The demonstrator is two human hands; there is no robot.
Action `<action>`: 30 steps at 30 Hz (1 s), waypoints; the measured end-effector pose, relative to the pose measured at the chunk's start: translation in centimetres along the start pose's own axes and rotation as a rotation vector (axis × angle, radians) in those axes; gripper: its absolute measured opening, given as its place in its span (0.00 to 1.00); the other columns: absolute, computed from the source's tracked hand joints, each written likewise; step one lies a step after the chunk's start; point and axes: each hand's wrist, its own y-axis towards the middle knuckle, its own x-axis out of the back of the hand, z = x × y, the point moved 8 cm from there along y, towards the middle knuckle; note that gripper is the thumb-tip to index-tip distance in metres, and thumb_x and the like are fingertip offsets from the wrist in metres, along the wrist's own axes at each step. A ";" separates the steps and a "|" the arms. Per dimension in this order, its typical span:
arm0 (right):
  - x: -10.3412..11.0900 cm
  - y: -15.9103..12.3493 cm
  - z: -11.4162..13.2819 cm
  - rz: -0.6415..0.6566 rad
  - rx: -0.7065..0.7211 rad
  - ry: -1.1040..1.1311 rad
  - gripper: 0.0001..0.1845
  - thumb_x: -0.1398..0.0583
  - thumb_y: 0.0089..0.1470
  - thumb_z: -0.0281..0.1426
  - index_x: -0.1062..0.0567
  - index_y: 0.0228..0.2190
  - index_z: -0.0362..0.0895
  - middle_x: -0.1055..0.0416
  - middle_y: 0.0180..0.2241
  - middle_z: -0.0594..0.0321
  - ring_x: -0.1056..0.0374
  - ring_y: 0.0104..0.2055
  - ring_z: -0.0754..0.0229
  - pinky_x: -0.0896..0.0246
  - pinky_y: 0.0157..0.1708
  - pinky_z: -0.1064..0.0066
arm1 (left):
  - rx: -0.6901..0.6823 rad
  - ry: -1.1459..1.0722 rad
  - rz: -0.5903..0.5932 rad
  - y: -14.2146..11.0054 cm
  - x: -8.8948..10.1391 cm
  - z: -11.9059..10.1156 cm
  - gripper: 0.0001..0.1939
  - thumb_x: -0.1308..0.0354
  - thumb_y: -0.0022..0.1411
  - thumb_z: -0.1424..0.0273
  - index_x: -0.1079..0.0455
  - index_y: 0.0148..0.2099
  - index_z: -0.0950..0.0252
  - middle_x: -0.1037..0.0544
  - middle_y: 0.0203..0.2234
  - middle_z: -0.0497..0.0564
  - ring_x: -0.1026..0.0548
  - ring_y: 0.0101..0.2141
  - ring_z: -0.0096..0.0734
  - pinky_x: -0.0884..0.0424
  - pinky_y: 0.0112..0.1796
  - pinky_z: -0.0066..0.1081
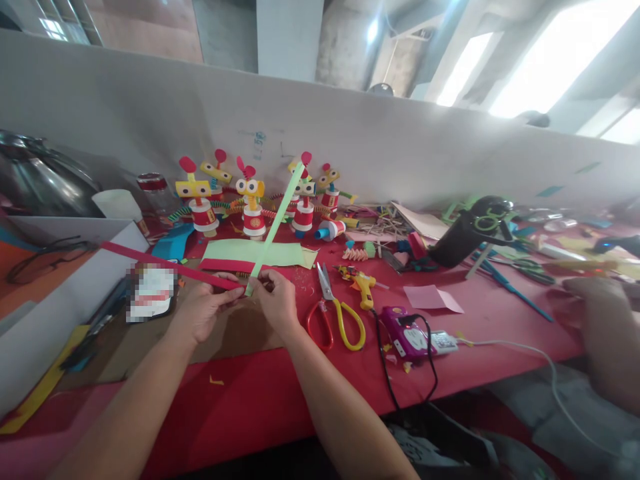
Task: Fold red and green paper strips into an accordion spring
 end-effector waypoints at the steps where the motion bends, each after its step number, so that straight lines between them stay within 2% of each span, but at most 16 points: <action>1: 0.0 0.0 0.1 -0.003 0.008 -0.005 0.10 0.39 0.50 0.39 0.27 0.27 0.44 0.30 0.25 0.65 0.37 0.26 0.63 0.43 0.26 0.74 | 0.002 -0.004 0.005 0.0 -0.1 0.0 0.20 0.28 0.39 0.70 0.31 0.36 0.64 0.24 0.24 0.46 0.25 0.28 0.29 0.30 0.33 0.30; 7: 0.0 -0.3 0.8 -0.007 0.051 -0.029 0.10 0.40 0.51 0.38 0.28 0.26 0.45 0.32 0.24 0.67 0.38 0.24 0.64 0.44 0.25 0.74 | 0.021 -0.024 -0.003 0.0 -0.2 0.2 0.19 0.29 0.38 0.73 0.31 0.35 0.64 0.26 0.23 0.45 0.27 0.26 0.25 0.33 0.29 0.26; 12: 0.1 -0.6 1.5 0.015 0.026 0.101 0.11 0.41 0.52 0.39 0.28 0.27 0.45 0.33 0.24 0.67 0.39 0.23 0.65 0.44 0.24 0.74 | 0.018 -0.065 -0.037 -0.2 -0.2 0.0 0.19 0.29 0.37 0.73 0.30 0.34 0.65 0.25 0.23 0.45 0.27 0.27 0.25 0.34 0.30 0.25; 17: -0.5 -1.1 2.1 0.092 0.039 0.216 0.07 0.38 0.49 0.35 0.26 0.31 0.45 0.29 0.28 0.65 0.34 0.29 0.63 0.38 0.31 0.73 | -0.062 -0.114 -0.021 -0.4 -0.4 -0.8 0.16 0.30 0.39 0.73 0.29 0.33 0.64 0.25 0.23 0.44 0.29 0.24 0.23 0.35 0.29 0.25; 21: -0.7 -1.2 1.6 0.072 0.026 0.262 0.06 0.38 0.48 0.33 0.26 0.31 0.44 0.28 0.29 0.64 0.32 0.30 0.61 0.37 0.32 0.71 | -0.085 -0.100 -0.013 -0.4 -0.6 -0.6 0.14 0.30 0.40 0.72 0.27 0.32 0.65 0.25 0.24 0.46 0.29 0.26 0.25 0.35 0.30 0.26; 26: -0.5 -1.2 1.1 0.037 -0.005 0.275 0.06 0.38 0.48 0.32 0.26 0.31 0.44 0.28 0.28 0.64 0.31 0.31 0.61 0.36 0.32 0.71 | -0.023 -0.131 -0.023 -0.5 -1.0 -0.3 0.14 0.30 0.39 0.72 0.26 0.32 0.67 0.25 0.23 0.47 0.30 0.24 0.23 0.37 0.27 0.24; 30: -0.6 -1.2 0.9 0.041 -0.020 0.300 0.06 0.38 0.49 0.32 0.26 0.31 0.44 0.28 0.28 0.65 0.31 0.30 0.62 0.37 0.32 0.71 | -0.017 -0.185 -0.003 -0.6 -1.4 -0.5 0.15 0.29 0.37 0.73 0.26 0.31 0.67 0.24 0.23 0.47 0.30 0.25 0.23 0.35 0.29 0.24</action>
